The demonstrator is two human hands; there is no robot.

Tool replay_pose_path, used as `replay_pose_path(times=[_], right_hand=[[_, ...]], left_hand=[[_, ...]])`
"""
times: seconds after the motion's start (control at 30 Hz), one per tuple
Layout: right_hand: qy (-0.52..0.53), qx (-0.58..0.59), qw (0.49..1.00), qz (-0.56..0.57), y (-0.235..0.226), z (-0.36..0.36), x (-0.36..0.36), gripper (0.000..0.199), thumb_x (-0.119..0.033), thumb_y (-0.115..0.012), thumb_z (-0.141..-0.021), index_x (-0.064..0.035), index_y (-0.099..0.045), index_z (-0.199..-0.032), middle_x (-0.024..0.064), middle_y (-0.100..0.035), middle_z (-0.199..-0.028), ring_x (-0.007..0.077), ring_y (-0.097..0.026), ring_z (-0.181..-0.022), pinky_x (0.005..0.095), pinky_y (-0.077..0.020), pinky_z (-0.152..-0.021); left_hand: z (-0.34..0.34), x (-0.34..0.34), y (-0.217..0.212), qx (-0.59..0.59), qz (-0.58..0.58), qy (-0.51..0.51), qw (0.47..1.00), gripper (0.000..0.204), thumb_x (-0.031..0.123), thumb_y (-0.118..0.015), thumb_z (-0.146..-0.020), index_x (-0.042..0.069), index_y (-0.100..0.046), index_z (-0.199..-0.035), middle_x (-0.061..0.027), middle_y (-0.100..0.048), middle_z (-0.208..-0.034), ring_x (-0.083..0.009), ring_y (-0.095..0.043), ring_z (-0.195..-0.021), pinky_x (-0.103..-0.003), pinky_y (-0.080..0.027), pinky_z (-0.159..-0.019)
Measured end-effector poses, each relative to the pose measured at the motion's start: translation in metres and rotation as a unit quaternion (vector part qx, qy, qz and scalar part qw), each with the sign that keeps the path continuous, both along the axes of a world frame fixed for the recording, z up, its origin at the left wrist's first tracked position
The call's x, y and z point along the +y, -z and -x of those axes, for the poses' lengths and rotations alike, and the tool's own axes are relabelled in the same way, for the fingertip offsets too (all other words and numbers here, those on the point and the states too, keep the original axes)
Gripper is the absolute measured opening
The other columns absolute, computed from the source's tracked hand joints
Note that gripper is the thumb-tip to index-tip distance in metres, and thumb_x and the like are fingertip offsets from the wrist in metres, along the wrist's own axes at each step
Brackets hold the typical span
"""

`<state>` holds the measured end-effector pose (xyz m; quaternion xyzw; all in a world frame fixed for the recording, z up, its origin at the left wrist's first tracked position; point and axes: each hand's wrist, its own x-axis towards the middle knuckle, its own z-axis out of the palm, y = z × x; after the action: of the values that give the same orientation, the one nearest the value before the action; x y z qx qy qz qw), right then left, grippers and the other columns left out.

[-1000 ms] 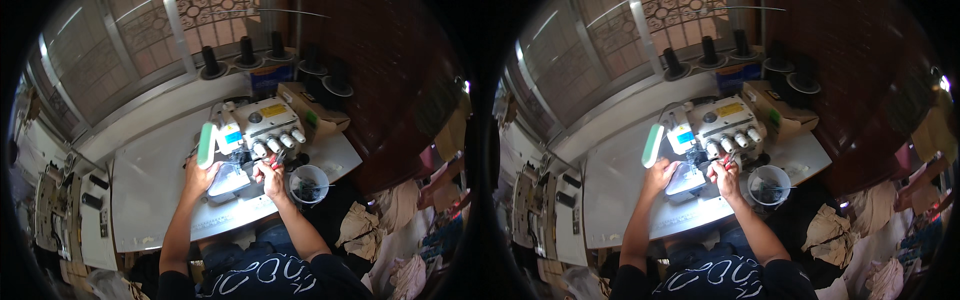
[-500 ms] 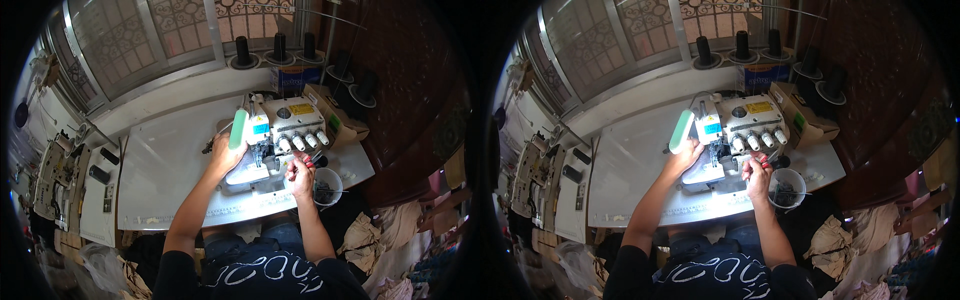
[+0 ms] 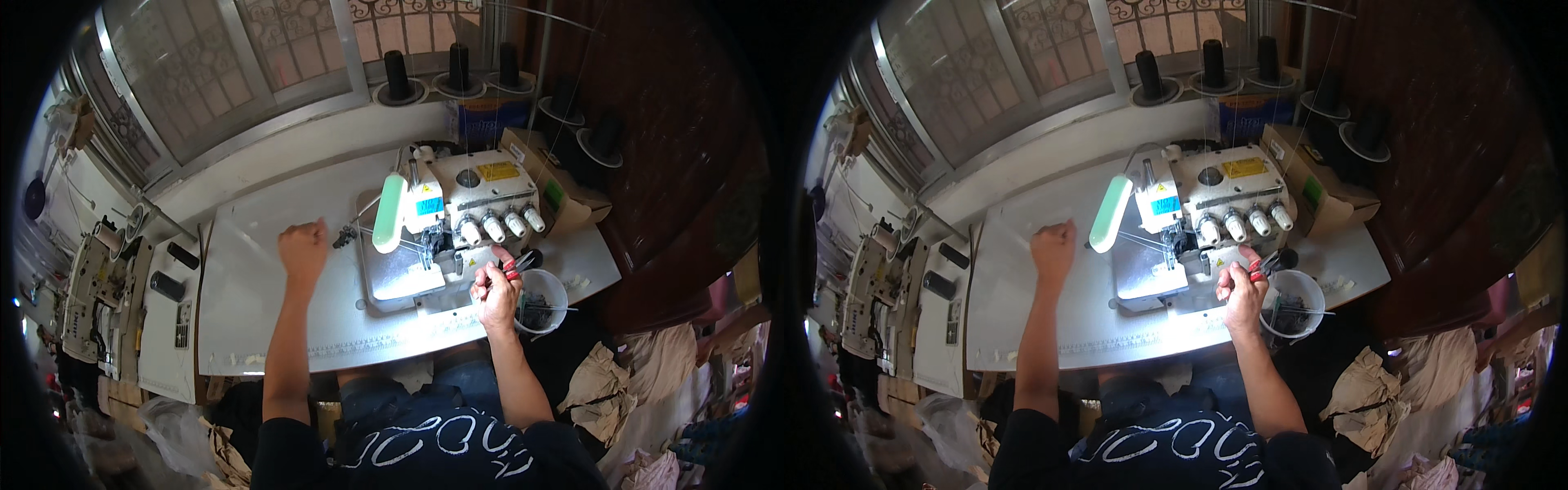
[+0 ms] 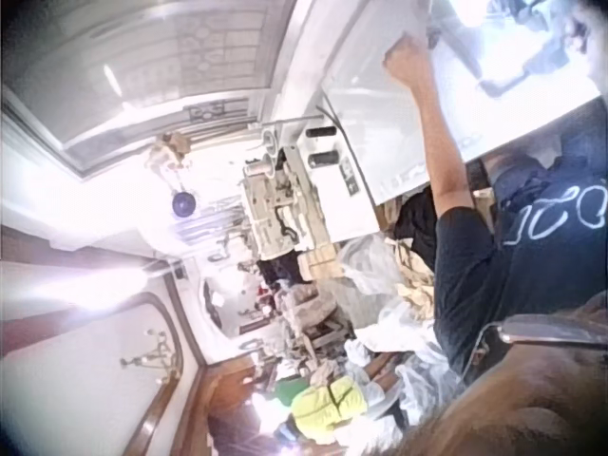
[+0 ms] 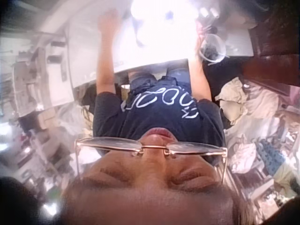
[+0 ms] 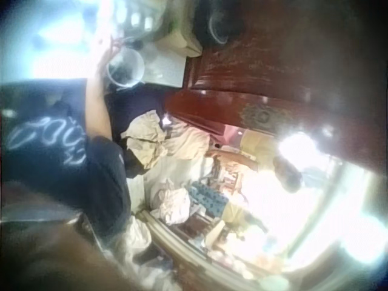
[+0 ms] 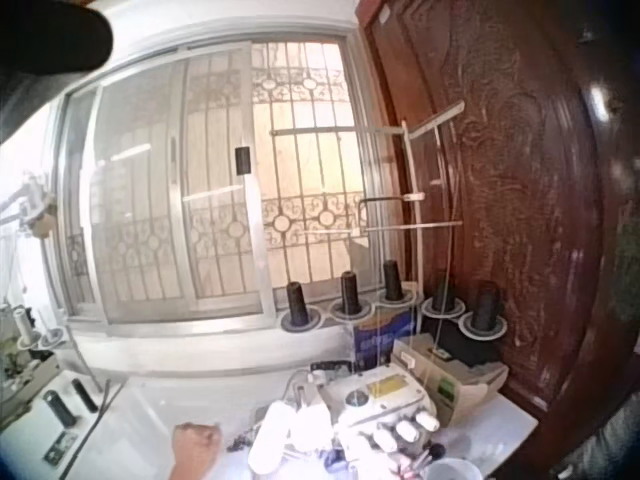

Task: The person threads an industrial sewing machine by hand, using a pair of snips to trim thread ends and maneuvering the thread through various guides and needles.

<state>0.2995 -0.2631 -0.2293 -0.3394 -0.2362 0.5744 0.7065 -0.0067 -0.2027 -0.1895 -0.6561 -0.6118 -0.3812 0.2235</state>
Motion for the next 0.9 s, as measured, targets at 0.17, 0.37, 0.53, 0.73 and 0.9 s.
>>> replay_pose_path(times=[0.17,0.37,0.53,0.73,0.9], right_hand=[[0.007,0.021,1.000,0.016,-0.007,0.005,-0.012,0.027,-0.007,-0.049,-0.087,-0.0081,-0.045,-0.113,0.0051,-0.048,-0.062,0.0080,-0.037,-0.042,0.0229,-0.0335,-0.040],[0.033,0.003,0.999,-0.032,-0.011,0.000,0.009,0.047,-0.007,-0.048,-0.086,0.0000,-0.032,-0.129,0.0054,-0.049,-0.060,0.0098,-0.041,-0.044,0.0214,-0.0343,-0.041],[0.016,0.044,0.998,-0.042,-0.012,-0.001,0.025,0.025,-0.005,-0.049,-0.085,-0.0057,-0.049,-0.110,0.0056,-0.051,-0.062,0.0096,-0.041,-0.043,0.0238,-0.0349,-0.041],[0.010,0.010,1.000,-0.025,-0.016,0.001,0.028,0.009,-0.004,-0.050,-0.082,-0.0027,-0.052,-0.073,0.0064,-0.052,-0.061,0.0101,-0.042,-0.042,0.0233,-0.0341,-0.040],[0.012,-0.069,0.997,-0.032,-0.015,0.011,0.023,0.022,-0.007,-0.051,-0.081,-0.0011,-0.052,-0.060,0.0054,-0.053,-0.057,0.0102,-0.043,-0.041,0.0224,-0.0337,-0.040]], left_hand=[[0.049,-0.041,0.025,-0.061,0.019,-0.060,0.996,0.027,0.017,-0.060,-0.081,0.003,-0.057,-0.058,-0.0171,-0.052,-0.054,-0.0345,-0.051,-0.052,-0.040,-0.040,-0.048],[0.124,-0.091,0.037,-0.093,0.030,-0.197,0.975,0.036,0.020,-0.056,-0.085,-0.003,-0.054,-0.057,-0.0192,-0.048,-0.050,-0.0330,-0.046,-0.042,-0.040,-0.035,-0.044],[0.175,-0.135,0.047,-0.067,0.018,-0.282,0.957,0.043,0.022,-0.053,-0.087,-0.004,-0.050,-0.053,-0.0185,-0.043,-0.046,-0.0294,-0.040,-0.037,-0.040,-0.031,-0.041],[0.191,-0.156,0.052,-0.058,0.033,-0.303,0.951,0.045,0.023,-0.052,-0.088,-0.003,-0.047,-0.051,-0.0151,-0.038,-0.043,-0.0229,-0.035,-0.036,-0.040,-0.028,-0.041],[0.196,-0.153,0.053,-0.094,0.047,-0.292,0.951,0.045,0.023,-0.053,-0.088,-0.004,-0.044,-0.052,-0.0149,-0.038,-0.043,-0.0242,-0.034,-0.036,-0.041,-0.027,-0.042]])
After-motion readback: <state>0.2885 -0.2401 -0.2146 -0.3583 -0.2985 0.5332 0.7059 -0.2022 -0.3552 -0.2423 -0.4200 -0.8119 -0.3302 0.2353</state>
